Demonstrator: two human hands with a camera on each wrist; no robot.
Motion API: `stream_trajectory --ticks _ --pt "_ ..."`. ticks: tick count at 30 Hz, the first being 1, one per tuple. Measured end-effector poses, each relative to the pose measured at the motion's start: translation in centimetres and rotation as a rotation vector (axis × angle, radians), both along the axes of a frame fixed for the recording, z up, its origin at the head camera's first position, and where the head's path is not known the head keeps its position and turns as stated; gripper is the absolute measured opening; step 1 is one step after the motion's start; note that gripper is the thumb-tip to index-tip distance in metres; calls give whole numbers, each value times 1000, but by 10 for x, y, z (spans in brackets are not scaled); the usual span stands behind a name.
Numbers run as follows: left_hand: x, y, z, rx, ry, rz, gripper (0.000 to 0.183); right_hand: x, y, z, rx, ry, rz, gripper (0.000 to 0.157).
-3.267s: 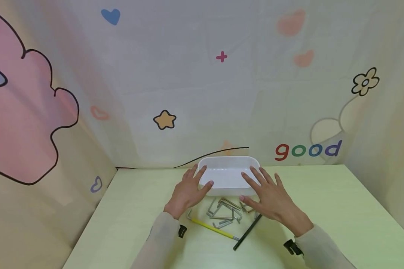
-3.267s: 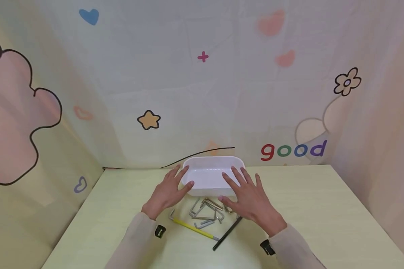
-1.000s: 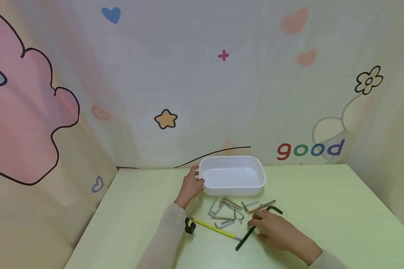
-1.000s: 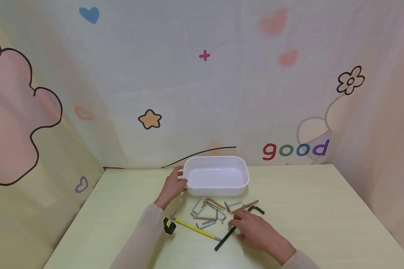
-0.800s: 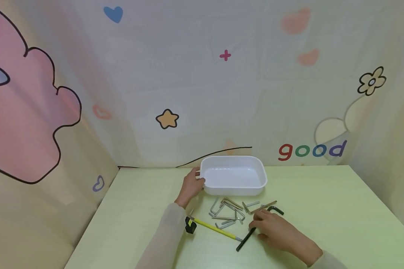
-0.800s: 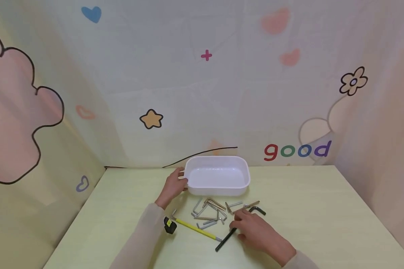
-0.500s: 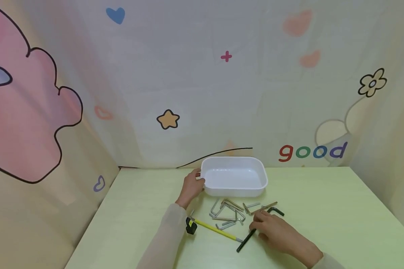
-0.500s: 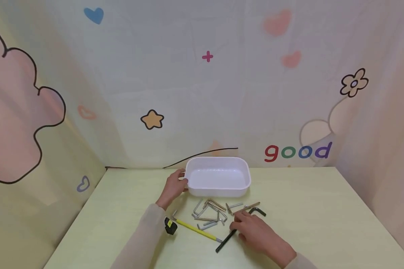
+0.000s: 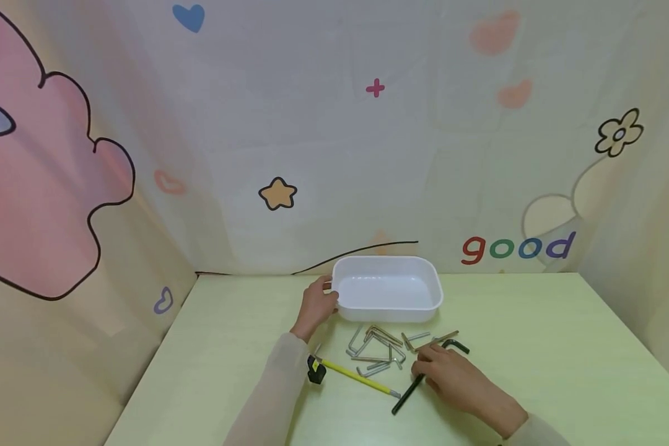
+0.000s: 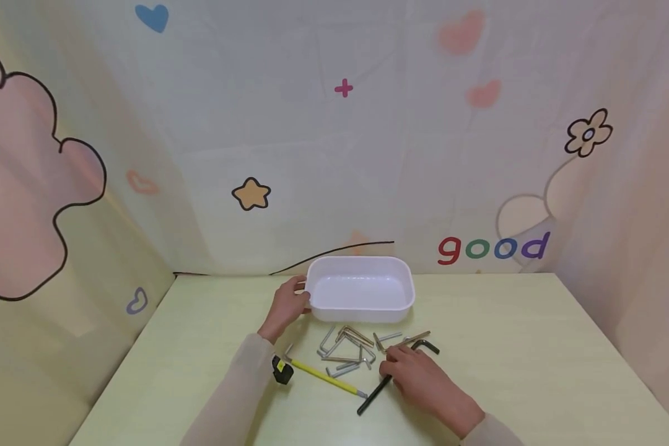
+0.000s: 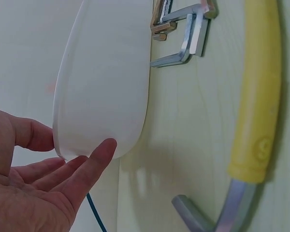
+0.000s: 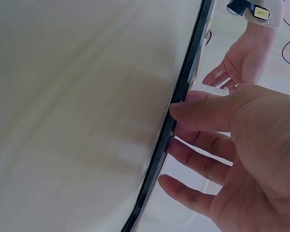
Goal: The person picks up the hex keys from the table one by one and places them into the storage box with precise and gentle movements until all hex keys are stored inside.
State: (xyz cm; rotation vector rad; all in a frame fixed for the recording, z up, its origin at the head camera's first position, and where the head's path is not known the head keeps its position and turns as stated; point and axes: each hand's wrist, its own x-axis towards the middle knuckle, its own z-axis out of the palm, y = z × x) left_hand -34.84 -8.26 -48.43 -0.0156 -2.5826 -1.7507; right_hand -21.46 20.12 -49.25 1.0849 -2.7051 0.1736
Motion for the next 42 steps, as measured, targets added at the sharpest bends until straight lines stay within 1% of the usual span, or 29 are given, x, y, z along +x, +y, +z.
stream_trajectory --ticks 5,11,14,19,22,28,33,37,42 --pt "0 0 1 13 -2 -7 54 -3 -2 2 -2 -28 -6 22" --pt "0 0 0 14 -7 -3 54 -6 -4 9 68 -126 -15 19" --pt "0 0 0 15 -4 0 55 -8 -4 11 86 -145 0 18" --pt "0 0 1 11 -7 1 55 -10 -4 11 108 -136 54 17" --pt "0 0 1 11 -12 3 54 -11 -3 11 130 -129 72 16" --pt "1 1 1 11 -5 1 54 -11 -4 10 196 -105 73 14" --pt "0 1 0 3 -2 -1 55 -9 -2 8 229 -64 80 18" --pt "0 2 0 -3 0 0 55 -7 0 8 240 -58 83 22" --pt "0 2 1 -7 5 -1 54 -7 1 8 231 -41 103 24"
